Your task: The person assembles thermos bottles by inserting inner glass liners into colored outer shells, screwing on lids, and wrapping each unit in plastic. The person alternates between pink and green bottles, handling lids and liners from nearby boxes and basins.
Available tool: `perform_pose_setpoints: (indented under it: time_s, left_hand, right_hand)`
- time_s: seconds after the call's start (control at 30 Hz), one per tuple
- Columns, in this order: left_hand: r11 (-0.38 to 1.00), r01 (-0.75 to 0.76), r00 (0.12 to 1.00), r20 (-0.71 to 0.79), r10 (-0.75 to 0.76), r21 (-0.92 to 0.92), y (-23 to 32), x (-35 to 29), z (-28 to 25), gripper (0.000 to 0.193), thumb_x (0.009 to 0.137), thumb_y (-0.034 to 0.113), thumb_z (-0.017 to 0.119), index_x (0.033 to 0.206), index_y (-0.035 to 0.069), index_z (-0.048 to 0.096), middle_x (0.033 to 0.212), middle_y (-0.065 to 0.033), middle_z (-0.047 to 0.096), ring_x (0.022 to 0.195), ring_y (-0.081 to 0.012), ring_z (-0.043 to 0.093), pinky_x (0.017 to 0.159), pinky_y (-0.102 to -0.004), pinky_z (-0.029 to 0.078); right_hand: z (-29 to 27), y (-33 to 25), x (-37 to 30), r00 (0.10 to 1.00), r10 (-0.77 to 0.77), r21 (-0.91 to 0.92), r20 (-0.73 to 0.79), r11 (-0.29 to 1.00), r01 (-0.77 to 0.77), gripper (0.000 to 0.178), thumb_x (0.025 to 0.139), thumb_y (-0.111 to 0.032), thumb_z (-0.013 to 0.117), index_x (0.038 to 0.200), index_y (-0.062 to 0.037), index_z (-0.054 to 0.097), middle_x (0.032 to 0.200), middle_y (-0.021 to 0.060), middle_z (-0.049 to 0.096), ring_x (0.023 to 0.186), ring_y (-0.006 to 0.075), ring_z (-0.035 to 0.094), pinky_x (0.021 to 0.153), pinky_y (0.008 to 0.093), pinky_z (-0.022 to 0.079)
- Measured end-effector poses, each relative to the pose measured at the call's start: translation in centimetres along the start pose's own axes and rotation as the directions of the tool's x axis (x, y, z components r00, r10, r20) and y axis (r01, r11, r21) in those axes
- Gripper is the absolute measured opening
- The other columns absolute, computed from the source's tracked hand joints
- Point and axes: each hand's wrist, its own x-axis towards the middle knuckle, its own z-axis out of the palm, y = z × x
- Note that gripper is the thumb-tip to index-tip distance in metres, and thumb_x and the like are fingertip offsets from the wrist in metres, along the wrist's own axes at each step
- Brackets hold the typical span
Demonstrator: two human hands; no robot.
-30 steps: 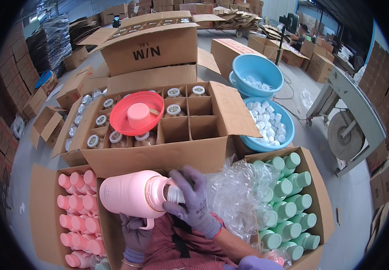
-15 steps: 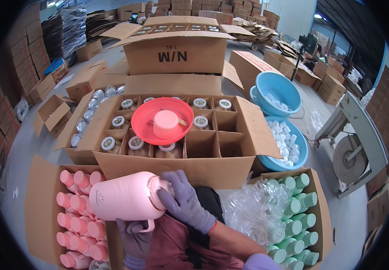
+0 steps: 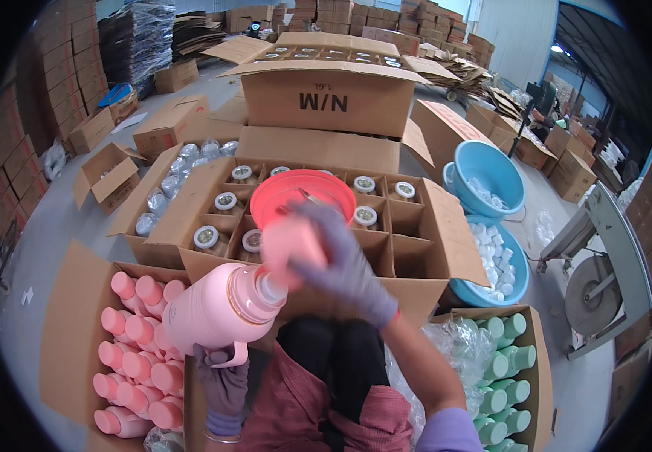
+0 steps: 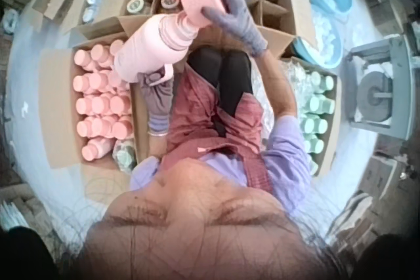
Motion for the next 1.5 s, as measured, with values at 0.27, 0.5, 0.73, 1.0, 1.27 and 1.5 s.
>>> perform_pose_setpoints:
  time_s: [0.27, 0.5, 0.73, 1.0, 1.27, 1.5]
  left_hand:
    - [0.761, 0.346, 0.859, -0.142, -0.492, -0.549, -0.6, -1.5, -2.6, 0.028, 0.106, 0.031, 0.049, 0.115, 0.007, 0.057, 0.096, -0.0058, 0.065, 0.097, -0.0205, 0.062, 0.095, -0.0466, 0.051]
    - [-0.544, -0.83, 0.511, 0.223, -0.83, -0.126, -0.8, 0.2, 3.2, 0.02, 0.09, 0.014, 0.062, 0.11, 0.019, 0.06, 0.099, -0.0041, 0.063, 0.111, -0.0237, 0.062, 0.106, -0.0657, 0.033]
    - [-0.31, -0.94, 0.316, 0.025, -0.948, 0.143, -0.4, -4.0, 2.1, 0.039, 0.081, 0.017, 0.064, 0.118, 0.031, 0.068, 0.091, -0.0018, 0.058, 0.101, -0.0221, 0.059, 0.103, -0.0596, 0.041]
    - [-0.589, -0.721, 0.693, 0.383, -0.611, 0.364, -3.3, -1.5, 8.0, 0.041, 0.079, 0.004, 0.061, 0.12, 0.002, 0.064, 0.109, -0.015, 0.064, 0.108, -0.0353, 0.06, 0.101, -0.0582, 0.043]
    - [-0.323, -0.562, 0.712, 0.246, -0.658, 0.762, -15.5, 5.4, 9.1, 0.032, 0.088, 0.005, 0.062, 0.118, -0.005, 0.063, 0.113, -0.0204, 0.066, 0.107, -0.0351, 0.063, 0.095, -0.0392, 0.05]
    - [-0.239, -0.433, 0.744, 0.195, -0.639, 0.869, -18.0, 8.7, 5.8, 0.06, 0.092, 0.024, 0.071, 0.14, -0.004, 0.048, 0.135, -0.0191, 0.055, 0.125, -0.0294, 0.055, 0.107, -0.0378, 0.043]
  right_hand:
    - [1.7, -0.8, -11.8, 0.957, 0.262, 0.283, -0.126, 0.934, -0.218, 0.077, 0.094, -0.045, 0.063, 0.151, -0.0055, 0.029, 0.152, 0.0176, 0.034, 0.14, 0.0304, 0.037, 0.115, 0.0426, 0.031]
    - [-3.8, 2.2, -12.1, 0.741, 0.517, 0.466, 0.429, 0.575, -0.672, 0.053, 0.102, -0.045, 0.049, 0.129, -0.0013, 0.061, 0.125, 0.0095, 0.065, 0.119, 0.0164, 0.058, 0.106, 0.0322, 0.042]
    - [-4.6, -4.9, -13.8, 0.71, 0.596, -0.33, 0.375, 0.802, -0.498, 0.062, 0.094, -0.052, 0.061, 0.132, -0.0039, 0.06, 0.123, 0.0151, 0.064, 0.118, 0.0263, 0.059, 0.104, 0.0355, 0.044]
    - [-16.6, -3.6, -35.0, 0.716, 0.301, -0.706, -0.63, 0.162, -0.689, 0.054, 0.083, -0.056, 0.072, 0.105, -0.0061, 0.065, 0.103, 0.0121, 0.06, 0.101, 0.0314, 0.059, 0.086, 0.0427, 0.049]
    - [-18.4, -10.5, -28.1, 0.497, 0.42, 0.045, -0.759, 0.795, -0.605, 0.02, 0.093, -0.019, 0.065, 0.086, -0.0004, 0.069, 0.077, -0.0019, 0.062, 0.074, 0.0084, 0.055, 0.069, 0.0272, 0.045]
    - [-22.2, -15.7, -16.5, 0.847, -0.057, -0.399, -0.529, 0.897, -0.189, 0.025, 0.083, 0.004, 0.07, 0.107, 0.0017, 0.066, 0.1, 0.0119, 0.068, 0.091, 0.0233, 0.067, 0.081, 0.0335, 0.054]
